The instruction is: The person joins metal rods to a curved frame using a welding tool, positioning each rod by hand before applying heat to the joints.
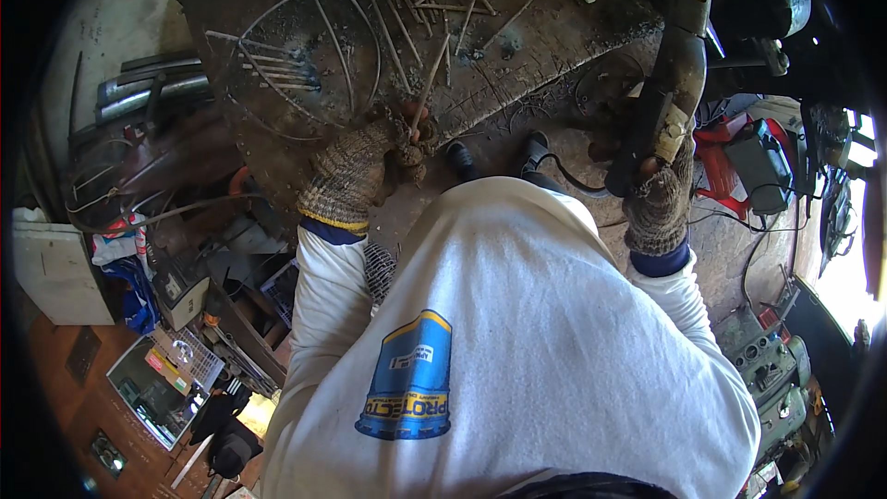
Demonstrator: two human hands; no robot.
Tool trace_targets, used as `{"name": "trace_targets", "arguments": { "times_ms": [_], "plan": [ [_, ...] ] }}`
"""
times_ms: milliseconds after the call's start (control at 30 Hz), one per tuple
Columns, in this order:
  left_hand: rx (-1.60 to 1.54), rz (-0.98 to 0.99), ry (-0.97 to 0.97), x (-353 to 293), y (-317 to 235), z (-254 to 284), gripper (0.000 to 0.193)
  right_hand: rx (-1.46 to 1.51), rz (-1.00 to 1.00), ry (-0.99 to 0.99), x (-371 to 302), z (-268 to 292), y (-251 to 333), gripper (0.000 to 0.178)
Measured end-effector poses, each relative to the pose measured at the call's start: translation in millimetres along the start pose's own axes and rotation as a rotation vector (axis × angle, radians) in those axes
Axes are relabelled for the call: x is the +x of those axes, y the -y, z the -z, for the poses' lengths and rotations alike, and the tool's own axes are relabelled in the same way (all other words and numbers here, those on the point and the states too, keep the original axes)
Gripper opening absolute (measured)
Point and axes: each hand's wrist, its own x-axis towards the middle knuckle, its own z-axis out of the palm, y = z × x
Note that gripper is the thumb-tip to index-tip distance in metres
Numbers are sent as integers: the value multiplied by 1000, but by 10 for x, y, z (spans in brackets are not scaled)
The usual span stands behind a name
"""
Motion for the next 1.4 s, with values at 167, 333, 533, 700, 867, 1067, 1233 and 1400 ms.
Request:
{"name": "trace_targets", "arguments": {
  "times_ms": [167, 333, 533, 700, 867, 1067, 1233, 1400],
  "plan": [
    [83, -47, 9, -28, 33, 39, 41, 3, -3, 52, 28, -22, 13, 84],
    [2091, -980, -393, -85, 113, 227, 37, 10, -6, 66, 42, -80, 13, 83],
    [2609, -452, -889, -130, 371, -150, 36, -1, 40, 65, 77, -125, -8, 83],
    [2692, -835, -1018, -191, 436, -129, 35, 4, -21, 75, 55, -87, -3, 84],
    [2569, -703, -880, -169, 507, 47, 35, 144, 49, 51, 63, -165, -78, 83],
    [2702, -382, -1136, -367, 469, 88, 34, 115, 49, 42, 70, -173, -61, 80],
    [2387, -581, -1016, -516, 307, 154, 31, 110, 48, 66, 61, -46, -135, 75],
    [2335, -652, -927, -402, 344, -19, 28, 140, 32, -37, 61, -98, -135, 62]
  ]
}}
